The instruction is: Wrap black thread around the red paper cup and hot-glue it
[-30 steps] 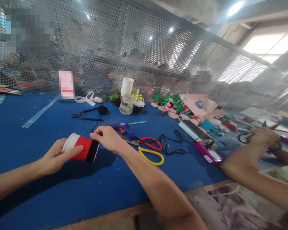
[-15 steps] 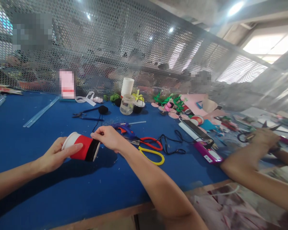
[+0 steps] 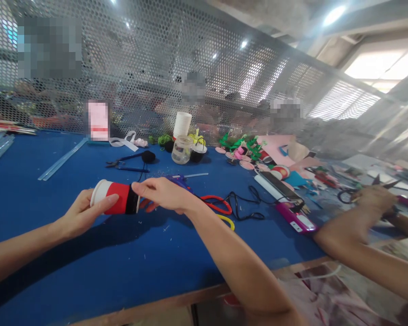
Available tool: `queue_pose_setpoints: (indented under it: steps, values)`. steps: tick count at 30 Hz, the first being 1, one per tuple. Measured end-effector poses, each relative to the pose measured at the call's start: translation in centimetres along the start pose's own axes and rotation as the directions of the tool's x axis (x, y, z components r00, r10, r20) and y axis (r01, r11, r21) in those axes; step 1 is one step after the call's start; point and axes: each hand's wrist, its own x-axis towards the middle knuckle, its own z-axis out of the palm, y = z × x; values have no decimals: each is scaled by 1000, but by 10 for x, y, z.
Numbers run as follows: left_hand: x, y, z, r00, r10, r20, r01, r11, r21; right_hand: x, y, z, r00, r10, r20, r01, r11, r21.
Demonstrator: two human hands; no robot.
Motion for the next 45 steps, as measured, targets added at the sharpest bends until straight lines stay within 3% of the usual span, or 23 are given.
queue_pose_setpoints:
  steps: [3,6,11,15,20,23,25,27,32,37,41,44,45]
  values:
    - [2,1,0,999,-12,47,13,1000,-27,-5,6,3,1000,-13,1,13,1000,16]
    - [6,1,-2,987,-89,135,101,992,-82,-6,15,6,1000,0,-21,1,997,73]
    - [14,-1,-8,904,-303,302,388,876,-285,-3,24,8,999,14,-39,-13,1000,25]
    - [18,-5,-12,850,-444,283,513,820,-255,0,31,16,999,-10,-38,6,994,-106]
    - [20,-8,-12,862,-440,251,501,815,-291,4,37,21,989,-83,-123,56,976,-209]
    - [20,-10,-9,890,-386,242,449,834,-321,5,32,5,956,-162,-245,65,931,-360]
    - [19,-13,-7,913,-339,227,396,869,-296,6,30,-15,899,-177,-399,-52,864,-501]
    - [18,-16,-6,932,-292,214,338,913,-227,8,32,-36,838,-141,-527,-297,692,-658]
    - [17,-19,-6,963,-192,192,215,971,-107,14,54,-63,821,1,-571,-451,616,-646]
    - [16,-19,-5,963,-191,188,216,969,-122,16,62,-60,775,40,-630,-489,670,-558]
    - [16,-17,-3,953,-271,136,297,926,-235,7,50,-56,751,11,-660,-428,770,-474]
    - [16,-16,-2,946,-305,105,323,892,-315,-4,34,-50,803,-7,-596,-268,890,-370]
    - [16,-16,-2,946,-307,100,323,888,-327,-8,28,-46,840,0,-543,-158,957,-244]
